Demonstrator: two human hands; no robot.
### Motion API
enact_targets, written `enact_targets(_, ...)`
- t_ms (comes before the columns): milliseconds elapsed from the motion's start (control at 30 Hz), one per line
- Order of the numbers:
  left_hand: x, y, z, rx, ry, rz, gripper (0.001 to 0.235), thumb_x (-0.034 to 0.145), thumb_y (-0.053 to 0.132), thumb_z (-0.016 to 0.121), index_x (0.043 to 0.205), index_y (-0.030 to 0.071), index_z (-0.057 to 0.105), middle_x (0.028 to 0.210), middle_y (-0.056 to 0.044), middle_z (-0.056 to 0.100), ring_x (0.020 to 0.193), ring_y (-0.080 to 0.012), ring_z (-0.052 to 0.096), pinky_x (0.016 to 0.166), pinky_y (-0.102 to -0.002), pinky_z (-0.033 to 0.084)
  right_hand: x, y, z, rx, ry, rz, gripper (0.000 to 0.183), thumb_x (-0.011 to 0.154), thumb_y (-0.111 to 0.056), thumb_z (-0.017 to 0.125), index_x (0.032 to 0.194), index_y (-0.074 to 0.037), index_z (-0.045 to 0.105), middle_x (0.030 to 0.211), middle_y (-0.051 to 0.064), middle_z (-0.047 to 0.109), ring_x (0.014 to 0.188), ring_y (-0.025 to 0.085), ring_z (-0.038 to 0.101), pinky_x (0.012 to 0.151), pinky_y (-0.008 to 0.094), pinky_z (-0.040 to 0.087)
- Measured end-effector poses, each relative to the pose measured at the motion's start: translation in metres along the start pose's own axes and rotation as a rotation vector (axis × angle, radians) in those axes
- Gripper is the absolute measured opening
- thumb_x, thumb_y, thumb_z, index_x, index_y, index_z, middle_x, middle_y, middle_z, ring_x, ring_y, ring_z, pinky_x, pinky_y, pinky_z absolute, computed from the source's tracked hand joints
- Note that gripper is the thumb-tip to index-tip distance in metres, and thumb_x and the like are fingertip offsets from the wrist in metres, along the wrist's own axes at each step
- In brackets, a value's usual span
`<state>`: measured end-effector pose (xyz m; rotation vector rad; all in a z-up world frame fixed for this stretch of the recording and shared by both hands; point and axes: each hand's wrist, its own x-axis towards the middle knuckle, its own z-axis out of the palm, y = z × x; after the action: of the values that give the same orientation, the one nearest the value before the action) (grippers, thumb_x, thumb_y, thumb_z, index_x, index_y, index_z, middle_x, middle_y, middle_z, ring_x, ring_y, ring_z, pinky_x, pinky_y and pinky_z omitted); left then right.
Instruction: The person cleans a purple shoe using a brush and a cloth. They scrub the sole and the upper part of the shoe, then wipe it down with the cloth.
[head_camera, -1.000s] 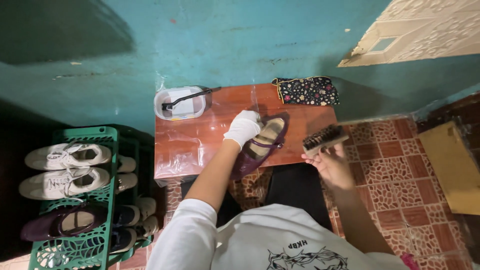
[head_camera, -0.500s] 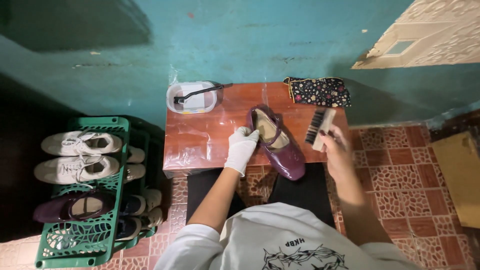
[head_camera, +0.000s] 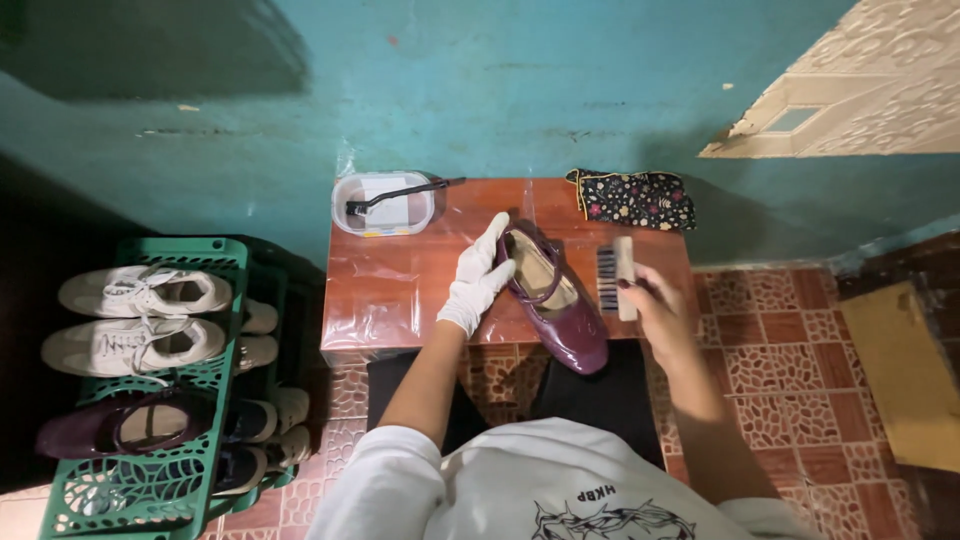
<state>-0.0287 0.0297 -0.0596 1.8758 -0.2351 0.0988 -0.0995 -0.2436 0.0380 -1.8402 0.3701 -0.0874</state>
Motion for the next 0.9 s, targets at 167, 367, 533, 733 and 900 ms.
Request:
enact_targets(167,0.006,-0.017,0.009,0.133,-0.017,0.03,0.105,0.075,0.031,0.084,0.162,0.026,0.025,0.151,-0.011,0.052,0.131,-0.0339,0.055,0.117,-0.045,0.044,0.005,-0.027,0.036,-0.516,-0.095,-0.216,0.049,0.083,-0.04,0.081,0.131,-0.033,0.072,0.117,0.011,0.074,0.116,0.03,0.067,0.095,0.04,0.055)
enact_targets(367,0.008,-0.019,0.01,0.344,-0.034,0.041,0.123,0.063,0.036,0.091,0.163,0.026,0.021,0.153,-0.007,0.05,0.13,-0.0302,0.058,0.117,-0.041,0.044,0.048,-0.001,0.111,-1.033,-0.266,-0.517,0.042,0.091,-0.053,0.063,0.128,-0.036,0.073,0.12,0.013,0.072,0.115,0.035,0.069,0.093,0.048,0.057)
enact_targets(533,0.009,-0.029,0.01,0.347,-0.015,0.117,0.124,0.057,0.035,0.089,0.162,0.022,0.024,0.155,-0.009,0.047,0.131,-0.0317,0.057,0.116,-0.042,0.045,0.04,0.005,0.129,-1.148,-0.315,-0.489,0.052,0.093,-0.05,0.055,0.141,-0.03,0.064,0.118,0.013,0.068,0.112,0.036,0.066,0.089,0.053,0.059)
enact_targets(733,0.008,-0.01,0.009,0.454,-0.069,0.03,0.14,0.047,0.044,0.093,0.163,0.019,0.018,0.152,-0.009,0.05,0.127,-0.0322,0.06,0.115,-0.042,0.047,0.053,0.013,0.119,-1.158,-0.288,-0.689,0.044,0.095,-0.035,0.059,0.138,-0.028,0.065,0.101,0.014,0.058,0.103,0.036,0.061,0.078,0.05,0.061)
enact_targets(900,0.012,0.019,0.001,0.413,-0.092,-0.16,0.136,0.044,0.062,0.09,0.159,0.024,0.027,0.146,-0.002,0.056,0.127,-0.0272,0.06,0.116,-0.038,0.045,0.076,0.024,0.111,-1.004,-0.461,-0.736,0.037,0.094,-0.03,0.062,0.129,-0.024,0.072,0.097,0.018,0.061,0.1,0.042,0.062,0.081,0.053,0.057)
